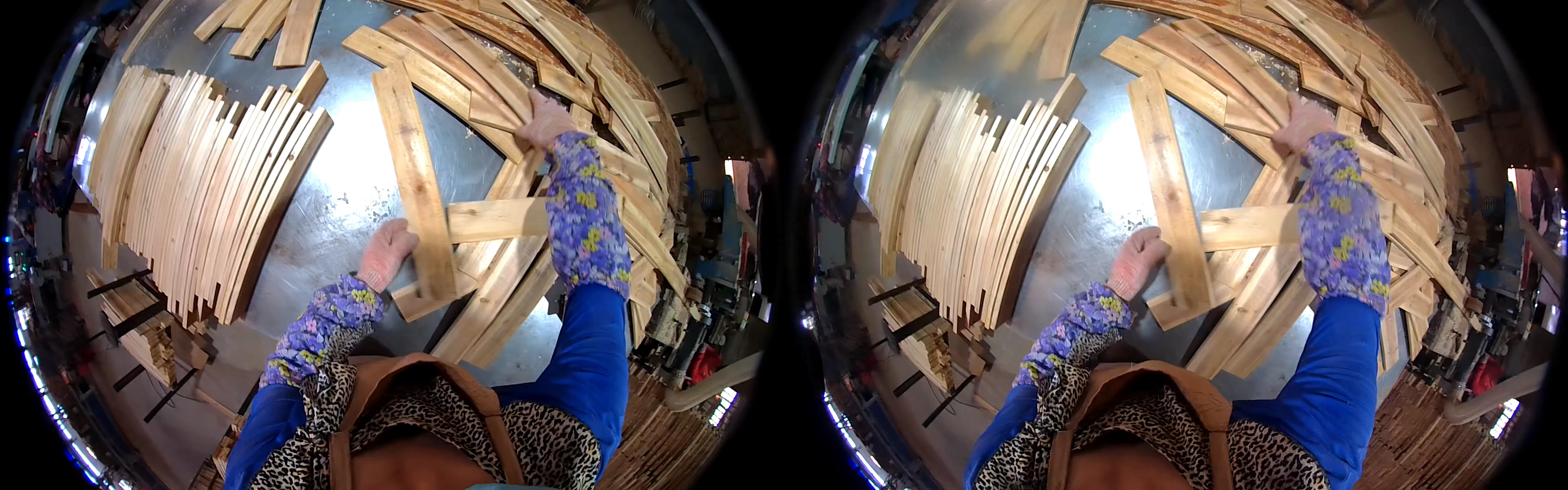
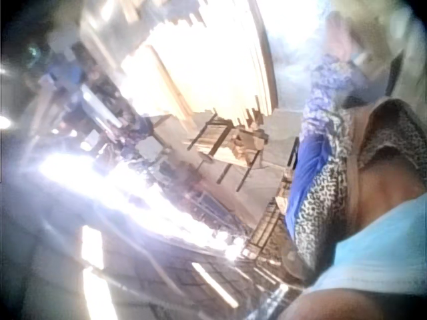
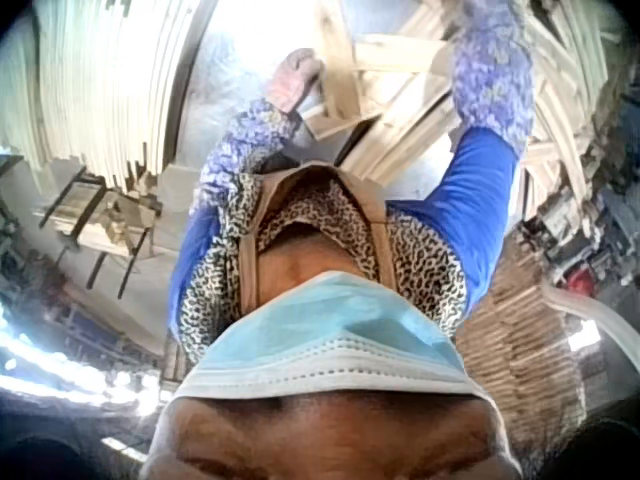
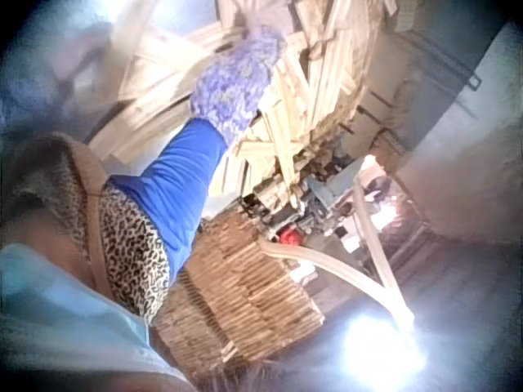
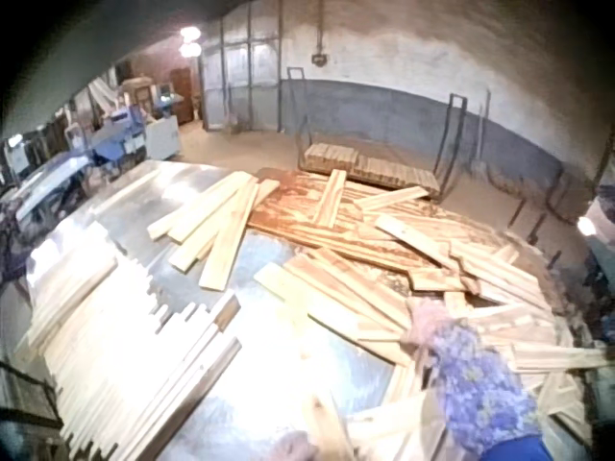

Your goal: The person sorts wooden planks on a metal table, picking them up from a pile and arranging them into a neat stack. The person handles the planks by hand, aligning them and occasionally adjusting the stack to maintain order.

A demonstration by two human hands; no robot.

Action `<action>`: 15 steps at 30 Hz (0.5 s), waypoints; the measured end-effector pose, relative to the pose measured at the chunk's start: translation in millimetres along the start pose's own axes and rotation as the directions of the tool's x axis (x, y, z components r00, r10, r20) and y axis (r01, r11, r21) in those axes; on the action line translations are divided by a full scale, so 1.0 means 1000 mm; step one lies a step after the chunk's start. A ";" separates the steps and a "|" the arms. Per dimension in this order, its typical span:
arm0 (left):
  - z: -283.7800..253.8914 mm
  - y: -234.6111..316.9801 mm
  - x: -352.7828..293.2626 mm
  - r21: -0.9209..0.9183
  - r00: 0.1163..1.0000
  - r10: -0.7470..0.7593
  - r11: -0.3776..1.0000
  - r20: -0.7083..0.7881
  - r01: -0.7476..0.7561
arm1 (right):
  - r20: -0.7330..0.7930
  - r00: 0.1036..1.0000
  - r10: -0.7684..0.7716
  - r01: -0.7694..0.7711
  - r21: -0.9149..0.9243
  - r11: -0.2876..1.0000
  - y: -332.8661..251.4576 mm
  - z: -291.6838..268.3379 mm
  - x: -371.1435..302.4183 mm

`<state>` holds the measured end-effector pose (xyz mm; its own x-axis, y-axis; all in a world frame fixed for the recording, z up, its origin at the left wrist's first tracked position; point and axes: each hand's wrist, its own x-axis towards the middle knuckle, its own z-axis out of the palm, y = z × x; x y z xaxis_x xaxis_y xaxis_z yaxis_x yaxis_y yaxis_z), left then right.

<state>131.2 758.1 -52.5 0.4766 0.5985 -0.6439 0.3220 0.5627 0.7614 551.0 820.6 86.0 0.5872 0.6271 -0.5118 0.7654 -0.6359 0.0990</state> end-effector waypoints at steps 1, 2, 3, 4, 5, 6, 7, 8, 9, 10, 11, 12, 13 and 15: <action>-0.001 0.001 0.000 0.003 1.000 -0.010 1.000 -0.028 0.010 | 0.087 0.996 0.031 -0.031 -0.005 1.000 -0.020 0.000 -0.030; 0.001 0.005 0.001 0.014 0.999 -0.013 1.000 -0.039 0.014 | 0.118 0.992 0.044 -0.050 0.051 0.997 -0.018 0.016 -0.036; 0.002 0.007 0.002 0.018 0.994 0.024 1.000 -0.108 -0.022 | 0.102 0.995 0.019 -0.038 0.188 0.981 -0.021 0.029 -0.052; 0.003 0.010 0.003 0.025 0.982 0.065 0.998 -0.175 -0.062 | 0.085 0.996 -0.006 -0.022 0.320 0.947 -0.024 0.041 -0.068; 0.008 -0.013 0.019 0.034 0.900 0.211 0.976 -0.381 -0.214 | 0.174 0.983 -0.052 -0.057 0.568 0.821 -0.048 0.030 -0.107; 0.005 -0.002 0.020 -0.007 0.975 0.073 0.997 -0.208 -0.076 | 0.076 0.994 -0.076 0.001 0.700 0.715 -0.043 0.056 -0.125; -0.003 0.016 0.017 -0.012 0.997 -0.071 0.997 -0.032 0.071 | -0.030 0.996 -0.090 0.077 0.807 0.586 -0.040 0.093 -0.133; -0.014 0.027 0.014 0.007 0.966 -0.218 0.976 0.136 0.219 | 0.003 0.995 -0.097 0.047 0.858 0.512 -0.044 0.114 -0.146; -0.018 0.025 0.014 -0.063 0.969 -0.180 0.979 0.172 0.193 | 0.119 0.980 -0.161 -0.042 0.909 0.415 -0.043 0.141 -0.151; -0.024 0.019 0.014 -0.141 0.970 -0.145 0.975 0.197 0.174 | 0.050 0.992 -0.118 0.000 0.922 0.387 -0.061 0.148 -0.177; -0.024 0.023 0.001 -0.231 0.984 -0.035 0.970 0.174 0.076 | -0.012 0.978 -0.209 0.037 0.993 0.115 -0.069 0.174 -0.194; -0.028 0.026 -0.011 -0.318 0.988 0.074 0.948 0.137 -0.028 | 0.017 0.976 -0.217 0.034 0.973 0.228 -0.075 0.194 -0.204; -0.045 0.020 -0.014 -0.275 0.994 0.033 0.961 0.108 -0.002 | -0.047 0.975 -0.217 0.076 0.989 0.128 -0.089 0.211 -0.217; -0.082 0.033 -0.036 0.124 1.000 -0.006 0.992 0.028 0.002 | -0.140 0.978 -0.154 0.140 0.990 -0.013 -0.125 0.249 -0.252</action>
<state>58.1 801.9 -10.0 0.4979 0.5789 -0.6457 0.4217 0.4891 0.7636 241.6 630.1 -9.5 0.4934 0.7743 -0.3963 -0.1884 -0.3496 -0.9177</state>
